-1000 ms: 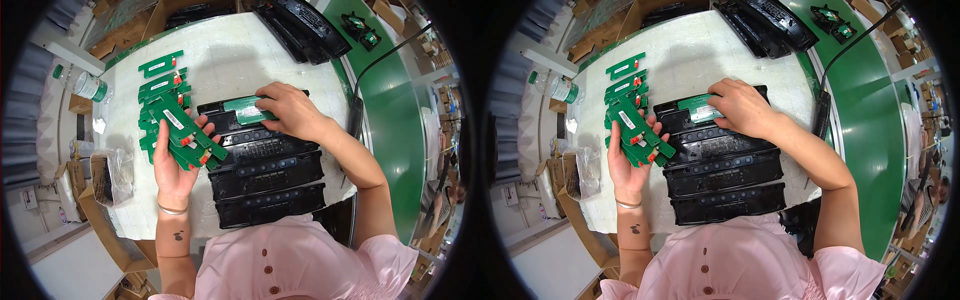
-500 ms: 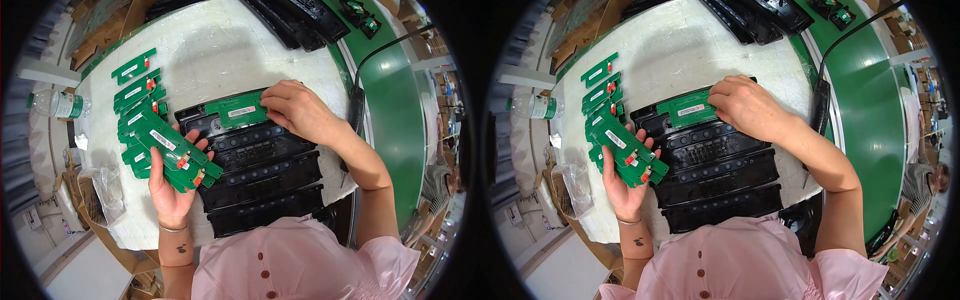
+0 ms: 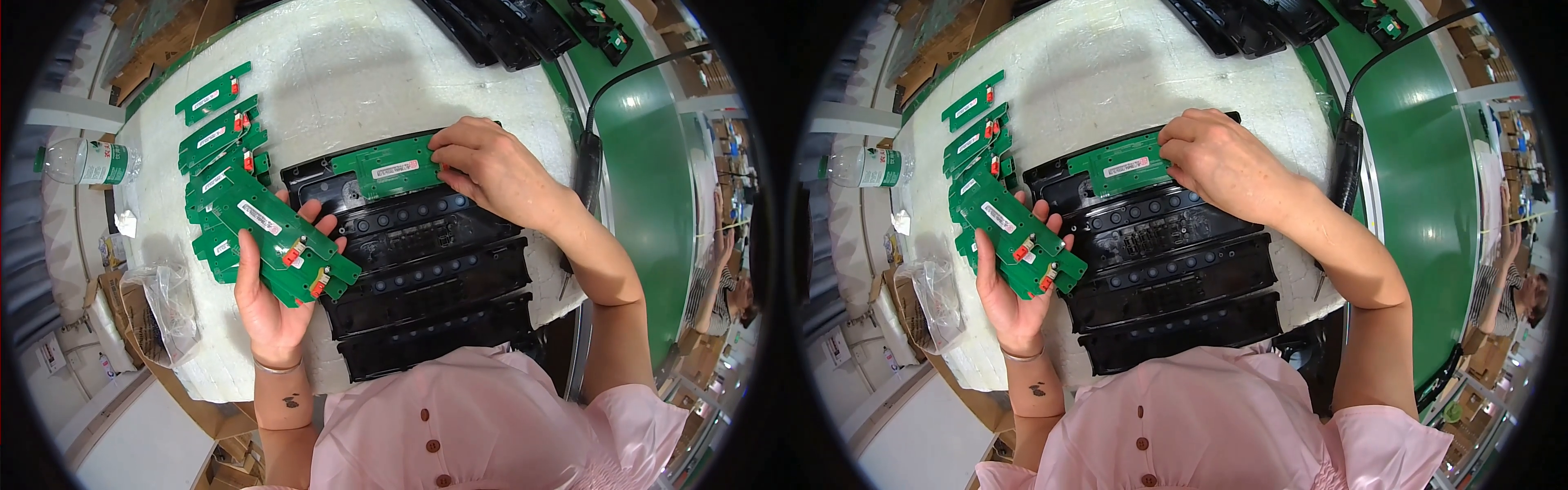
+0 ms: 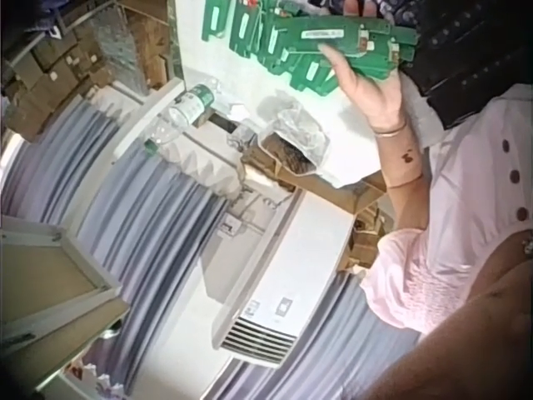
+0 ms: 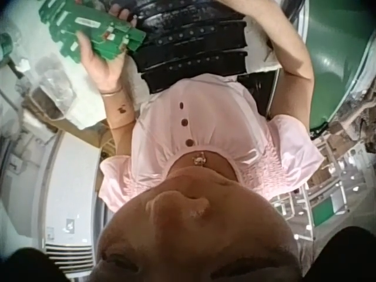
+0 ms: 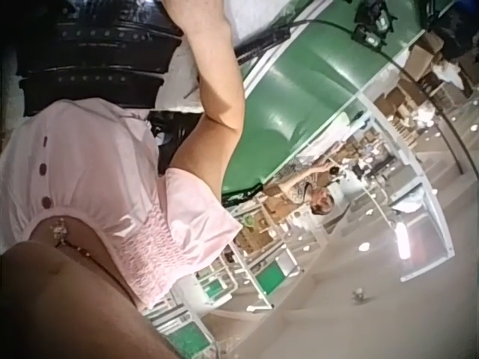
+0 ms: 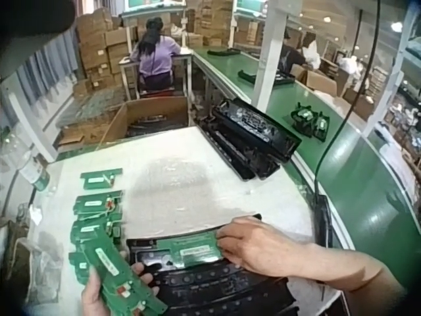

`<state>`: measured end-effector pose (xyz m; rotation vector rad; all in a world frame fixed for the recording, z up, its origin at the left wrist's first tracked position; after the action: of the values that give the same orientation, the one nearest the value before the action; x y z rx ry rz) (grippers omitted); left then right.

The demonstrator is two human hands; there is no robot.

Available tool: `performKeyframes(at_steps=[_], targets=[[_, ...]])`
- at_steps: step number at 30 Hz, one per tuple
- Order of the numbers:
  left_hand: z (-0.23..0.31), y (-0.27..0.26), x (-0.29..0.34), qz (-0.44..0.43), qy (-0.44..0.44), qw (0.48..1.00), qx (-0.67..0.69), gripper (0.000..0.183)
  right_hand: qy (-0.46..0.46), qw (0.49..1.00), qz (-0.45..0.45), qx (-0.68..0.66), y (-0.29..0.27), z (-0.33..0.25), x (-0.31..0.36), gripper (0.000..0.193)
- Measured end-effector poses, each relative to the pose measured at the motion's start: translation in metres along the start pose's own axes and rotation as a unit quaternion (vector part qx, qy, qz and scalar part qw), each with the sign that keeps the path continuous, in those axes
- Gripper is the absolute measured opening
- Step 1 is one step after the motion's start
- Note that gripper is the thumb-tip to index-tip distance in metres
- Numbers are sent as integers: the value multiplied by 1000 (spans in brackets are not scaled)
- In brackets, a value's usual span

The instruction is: Assembling electronic components by using an electric screwdriver to attach circuit boards to plastic housings.

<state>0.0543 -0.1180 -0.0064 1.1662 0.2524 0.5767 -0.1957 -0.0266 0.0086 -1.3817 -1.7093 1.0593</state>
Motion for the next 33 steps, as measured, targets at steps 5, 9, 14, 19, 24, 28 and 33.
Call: performKeyframes(at_steps=[5,9,14,19,24,28,33], targets=[[1,1,1,-1,1,1000,-1,55,5,1000,1,4,1,-1,0,17],[0,2,2,-11,-1,1000,-5,54,9,1000,-2,13,-1,-3,1,19],[-13,23,0,-14,2,999,-40,57,-24,991,48,-123,-17,-36,-4,25],[-35,41,8,-57,-81,991,-87,64,57,950,-61,-300,-15,-90,-8,33],[-43,34,27,-50,-91,983,-149,67,59,956,-82,-276,-13,-92,1,33],[-31,34,32,-34,-106,992,-62,59,-26,976,125,-178,-29,-71,16,35],[-5,28,40,23,-2,999,-30,50,33,999,22,-12,-27,-54,52,40]])
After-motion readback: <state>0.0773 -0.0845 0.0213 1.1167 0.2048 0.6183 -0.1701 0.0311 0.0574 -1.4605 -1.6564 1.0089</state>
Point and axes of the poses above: each hand's wrist, its own x-axis away from the middle knuckle, its own y-axis out of the palm, z = x × y, the point moved 1 cm from there along -x, towards the middle knuckle, and after that the axes turned 15 degrees about -z, right-handed, at the moved point
